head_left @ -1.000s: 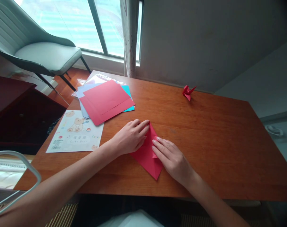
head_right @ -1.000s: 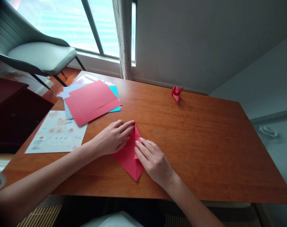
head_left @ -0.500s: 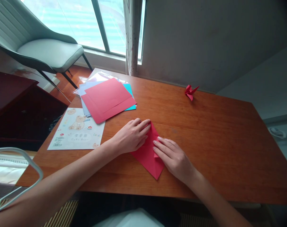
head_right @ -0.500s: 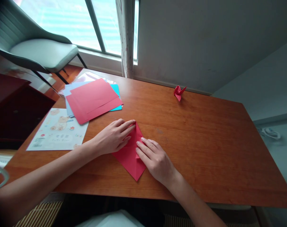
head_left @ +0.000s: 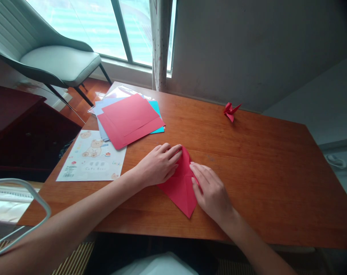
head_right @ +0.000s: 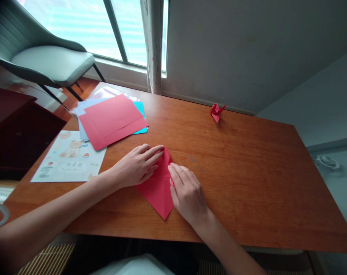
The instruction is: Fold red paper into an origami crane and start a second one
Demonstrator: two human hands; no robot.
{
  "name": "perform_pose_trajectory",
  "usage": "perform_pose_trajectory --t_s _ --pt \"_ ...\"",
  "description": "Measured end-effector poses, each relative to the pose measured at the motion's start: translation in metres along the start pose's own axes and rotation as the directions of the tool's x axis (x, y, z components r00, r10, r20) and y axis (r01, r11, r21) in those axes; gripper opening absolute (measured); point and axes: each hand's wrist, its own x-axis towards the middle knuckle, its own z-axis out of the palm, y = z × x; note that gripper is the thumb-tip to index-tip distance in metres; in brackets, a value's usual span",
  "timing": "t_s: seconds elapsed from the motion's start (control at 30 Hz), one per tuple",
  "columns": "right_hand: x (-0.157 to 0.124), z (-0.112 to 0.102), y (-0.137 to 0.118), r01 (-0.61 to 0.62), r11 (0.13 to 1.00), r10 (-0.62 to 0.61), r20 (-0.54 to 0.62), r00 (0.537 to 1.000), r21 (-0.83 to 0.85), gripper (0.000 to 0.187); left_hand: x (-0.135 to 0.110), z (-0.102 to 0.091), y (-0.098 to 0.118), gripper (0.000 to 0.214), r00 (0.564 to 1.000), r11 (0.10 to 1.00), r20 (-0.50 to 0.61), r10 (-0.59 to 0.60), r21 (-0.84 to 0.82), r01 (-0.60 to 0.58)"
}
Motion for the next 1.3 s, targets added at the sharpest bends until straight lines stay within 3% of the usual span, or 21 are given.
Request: perform_pose_trajectory --t_s 0.1,0.2,0.37,0.53,0.8,1.3 --pt "0.006 0.001 -0.004 -0.140 0.990 0.139 -0.091 0.986 0.001 0.033 0.000 -0.001 0.001 0.041 1.000 1.000 0.000 -0.003 0.015 0.003" --pt "0.007 0.002 -0.003 -0.183 0.983 0.180 -0.139 0.974 -0.012 0.031 0.001 -0.002 0.001 0.041 1.000 1.000 -0.004 -0.004 0.024 0.004" --pt "-0.002 0.004 0.000 0.019 0.992 -0.025 -0.046 0.999 -0.122 0.048 0.001 -0.005 0.002 0.041 1.000 0.999 0.005 -0.023 0.028 0.023" --pt "-0.004 0.005 0.002 0.176 0.976 -0.170 0.056 0.984 -0.131 0.044 0.002 -0.006 0.003 0.041 0.999 0.999 0.010 -0.032 0.027 0.032" --pt "-0.002 0.003 0.004 0.223 0.964 -0.213 0.083 0.974 -0.143 0.039 0.002 -0.006 0.004 0.041 0.999 0.998 0.016 -0.044 0.038 0.043" --pt "0.000 0.004 0.003 0.201 0.973 -0.193 0.079 0.978 -0.112 0.039 0.001 -0.007 0.004 0.041 0.998 0.998 0.015 -0.057 0.022 0.056"
